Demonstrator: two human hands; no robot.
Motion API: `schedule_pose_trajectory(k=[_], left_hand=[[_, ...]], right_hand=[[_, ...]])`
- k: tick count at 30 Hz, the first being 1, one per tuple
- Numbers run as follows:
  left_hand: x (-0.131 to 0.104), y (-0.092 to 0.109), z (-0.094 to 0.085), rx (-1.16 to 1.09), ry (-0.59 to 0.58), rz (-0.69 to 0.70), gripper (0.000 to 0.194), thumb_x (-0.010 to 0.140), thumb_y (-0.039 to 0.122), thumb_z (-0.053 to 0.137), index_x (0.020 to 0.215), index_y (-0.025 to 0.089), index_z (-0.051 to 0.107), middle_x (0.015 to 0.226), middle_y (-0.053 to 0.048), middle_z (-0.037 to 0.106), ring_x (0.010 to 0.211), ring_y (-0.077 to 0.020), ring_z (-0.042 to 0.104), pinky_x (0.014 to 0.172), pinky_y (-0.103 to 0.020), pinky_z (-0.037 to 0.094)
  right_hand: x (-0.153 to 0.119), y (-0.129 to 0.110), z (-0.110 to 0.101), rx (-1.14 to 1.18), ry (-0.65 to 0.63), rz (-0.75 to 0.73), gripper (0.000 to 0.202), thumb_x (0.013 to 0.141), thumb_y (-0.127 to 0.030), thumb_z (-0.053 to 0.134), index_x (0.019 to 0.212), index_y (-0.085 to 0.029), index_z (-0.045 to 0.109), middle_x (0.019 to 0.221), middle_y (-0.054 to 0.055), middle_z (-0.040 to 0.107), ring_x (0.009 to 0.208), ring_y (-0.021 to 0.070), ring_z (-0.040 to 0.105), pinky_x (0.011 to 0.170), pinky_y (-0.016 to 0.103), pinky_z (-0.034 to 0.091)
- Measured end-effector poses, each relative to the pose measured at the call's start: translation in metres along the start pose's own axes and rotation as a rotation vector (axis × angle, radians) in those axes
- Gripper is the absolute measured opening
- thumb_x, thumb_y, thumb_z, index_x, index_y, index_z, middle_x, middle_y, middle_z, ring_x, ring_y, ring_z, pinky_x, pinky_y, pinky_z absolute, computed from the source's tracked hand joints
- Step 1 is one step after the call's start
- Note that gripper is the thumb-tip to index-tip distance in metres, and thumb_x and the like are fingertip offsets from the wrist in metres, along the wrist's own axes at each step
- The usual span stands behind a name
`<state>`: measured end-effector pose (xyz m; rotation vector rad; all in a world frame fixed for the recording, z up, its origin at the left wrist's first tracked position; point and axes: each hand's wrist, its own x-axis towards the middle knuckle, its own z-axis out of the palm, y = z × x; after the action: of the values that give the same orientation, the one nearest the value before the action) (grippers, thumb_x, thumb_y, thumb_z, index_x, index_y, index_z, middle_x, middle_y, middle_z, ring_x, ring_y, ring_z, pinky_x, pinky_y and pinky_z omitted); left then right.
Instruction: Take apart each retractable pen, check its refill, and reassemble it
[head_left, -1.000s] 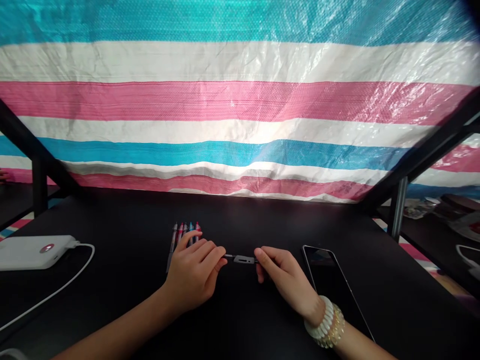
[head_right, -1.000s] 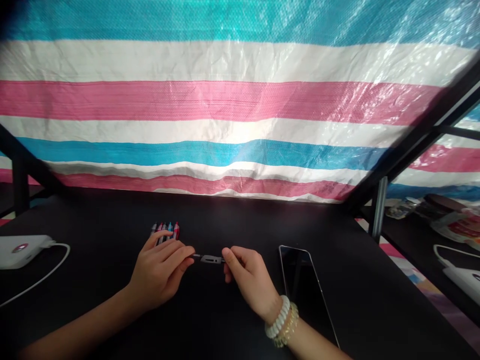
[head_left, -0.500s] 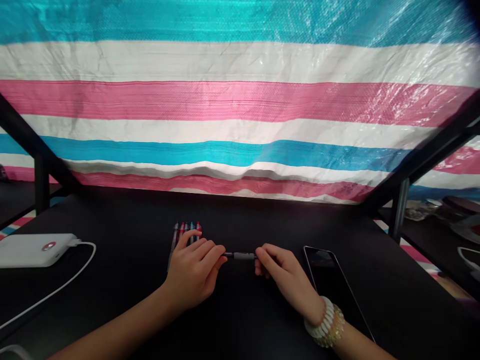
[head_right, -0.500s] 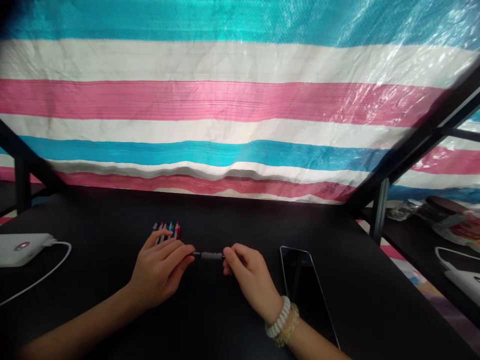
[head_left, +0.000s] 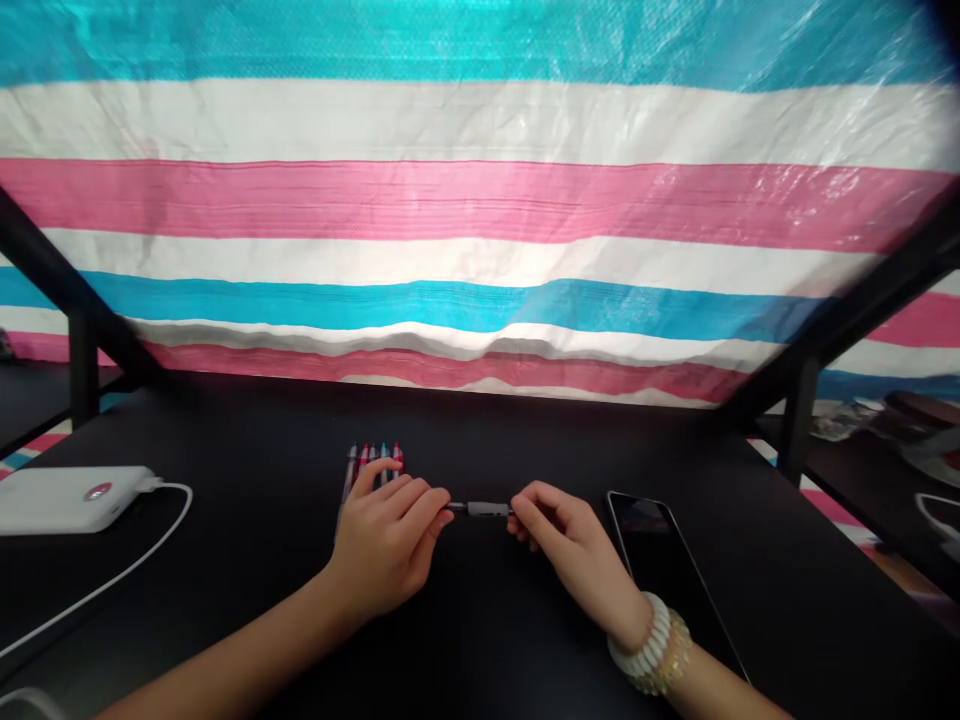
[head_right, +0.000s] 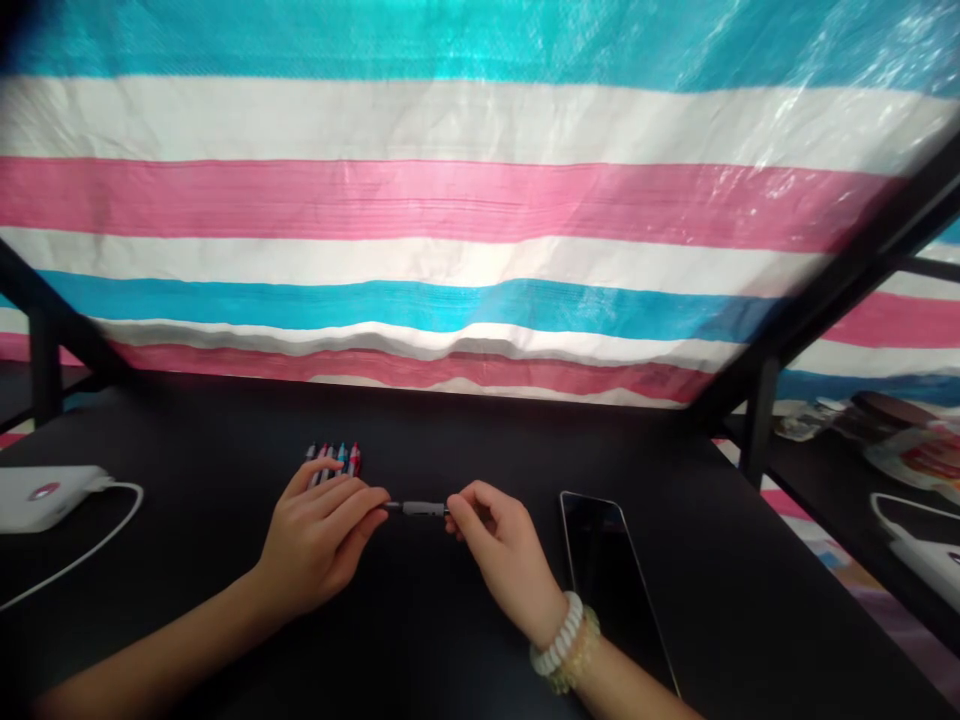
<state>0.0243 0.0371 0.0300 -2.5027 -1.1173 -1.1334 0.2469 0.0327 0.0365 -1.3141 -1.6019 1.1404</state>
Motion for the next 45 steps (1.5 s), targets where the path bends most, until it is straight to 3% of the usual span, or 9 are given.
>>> schedule_pose_trajectory(k=[3, 6, 11, 19, 24, 29, 35, 40, 45], left_hand=[[0.001, -0.001, 0.001, 0.009, 0.015, -0.004, 0.012, 0.09, 0.014, 0.054, 0.094, 0.018, 0.065, 0.078, -0.002, 0.072, 0.067, -0.0167, 0.064, 0.089, -0.042, 0.04], [0.002, -0.001, 0.002, 0.008, 0.02, 0.006, 0.012, 0.09, 0.014, 0.054, 0.094, 0.017, 0.065, 0.078, -0.002, 0.072, 0.067, -0.0169, 0.064, 0.088, -0.042, 0.04], [0.002, -0.001, 0.002, -0.007, 0.03, 0.026, 0.011, 0.089, 0.012, 0.057, 0.096, 0.016, 0.064, 0.08, -0.003, 0.072, 0.068, -0.0173, 0.064, 0.084, -0.041, 0.04], [-0.001, -0.005, 0.002, 0.027, -0.008, 0.026, 0.012, 0.089, 0.014, 0.056, 0.098, 0.016, 0.063, 0.081, -0.004, 0.07, 0.067, -0.0182, 0.062, 0.067, -0.034, 0.041], [-0.003, -0.004, 0.001, -0.012, -0.041, -0.018, 0.017, 0.088, 0.018, 0.057, 0.104, 0.018, 0.062, 0.09, -0.006, 0.066, 0.068, -0.0179, 0.061, 0.063, -0.031, 0.045], [-0.004, -0.005, 0.003, -0.072, -0.061, -0.056, 0.025, 0.085, 0.016, 0.058, 0.11, 0.018, 0.056, 0.102, -0.01, 0.058, 0.073, -0.0168, 0.062, 0.062, -0.029, 0.048], [0.004, -0.009, 0.0, -0.359, -0.114, -0.164, 0.014, 0.084, 0.006, 0.053, 0.089, 0.02, 0.055, 0.089, -0.004, 0.058, 0.074, -0.0137, 0.06, 0.067, -0.026, 0.049], [0.012, -0.009, -0.007, -0.559, -0.093, -0.334, 0.008, 0.082, 0.015, 0.065, 0.086, 0.02, 0.059, 0.082, -0.001, 0.063, 0.069, -0.0124, 0.062, 0.065, -0.024, 0.05], [0.013, -0.011, -0.008, -0.743, -0.094, -0.595, 0.007, 0.081, 0.023, 0.069, 0.084, 0.02, 0.062, 0.082, -0.001, 0.064, 0.075, -0.0139, 0.063, 0.068, -0.024, 0.051]], right_hand=[[0.0, 0.0, -0.001, 0.017, 0.026, -0.005, 0.022, 0.088, -0.04, 0.062, 0.085, -0.019, 0.062, 0.076, 0.001, 0.061, 0.07, 0.0156, 0.056, 0.064, 0.026, 0.046], [0.0, 0.001, -0.002, 0.068, 0.019, 0.023, 0.024, 0.087, -0.043, 0.063, 0.091, -0.019, 0.063, 0.079, 0.002, 0.062, 0.073, 0.0163, 0.058, 0.066, 0.027, 0.046], [0.002, 0.005, -0.001, 0.084, -0.048, 0.03, 0.044, 0.093, -0.054, 0.051, 0.07, -0.018, 0.061, 0.069, 0.003, 0.062, 0.066, 0.0155, 0.054, 0.064, 0.028, 0.044], [0.001, 0.002, -0.001, 0.087, -0.004, 0.035, 0.029, 0.086, -0.048, 0.064, 0.091, -0.019, 0.063, 0.08, 0.002, 0.062, 0.073, 0.0166, 0.056, 0.067, 0.028, 0.045], [0.003, 0.004, -0.001, 0.129, -0.07, 0.035, 0.041, 0.092, -0.053, 0.054, 0.073, -0.018, 0.06, 0.07, 0.002, 0.06, 0.067, 0.0152, 0.053, 0.066, 0.028, 0.044], [0.003, 0.003, -0.002, 0.144, -0.013, 0.028, 0.038, 0.09, -0.053, 0.058, 0.075, -0.018, 0.059, 0.071, 0.001, 0.059, 0.068, 0.0148, 0.053, 0.066, 0.028, 0.043], [0.002, 0.003, -0.004, 0.194, 0.035, 0.038, 0.033, 0.088, -0.05, 0.062, 0.079, -0.018, 0.06, 0.074, 0.001, 0.061, 0.07, 0.015, 0.054, 0.065, 0.028, 0.044], [0.002, 0.003, -0.004, 0.326, 0.085, 0.087, 0.026, 0.079, -0.04, 0.073, 0.09, -0.018, 0.064, 0.072, 0.0, 0.062, 0.068, 0.0146, 0.054, 0.064, 0.027, 0.044], [-0.001, 0.0, -0.003, 0.557, -0.042, 0.163, 0.022, 0.079, -0.034, 0.072, 0.09, -0.017, 0.065, 0.076, 0.002, 0.066, 0.07, 0.0141, 0.057, 0.065, 0.027, 0.045]])
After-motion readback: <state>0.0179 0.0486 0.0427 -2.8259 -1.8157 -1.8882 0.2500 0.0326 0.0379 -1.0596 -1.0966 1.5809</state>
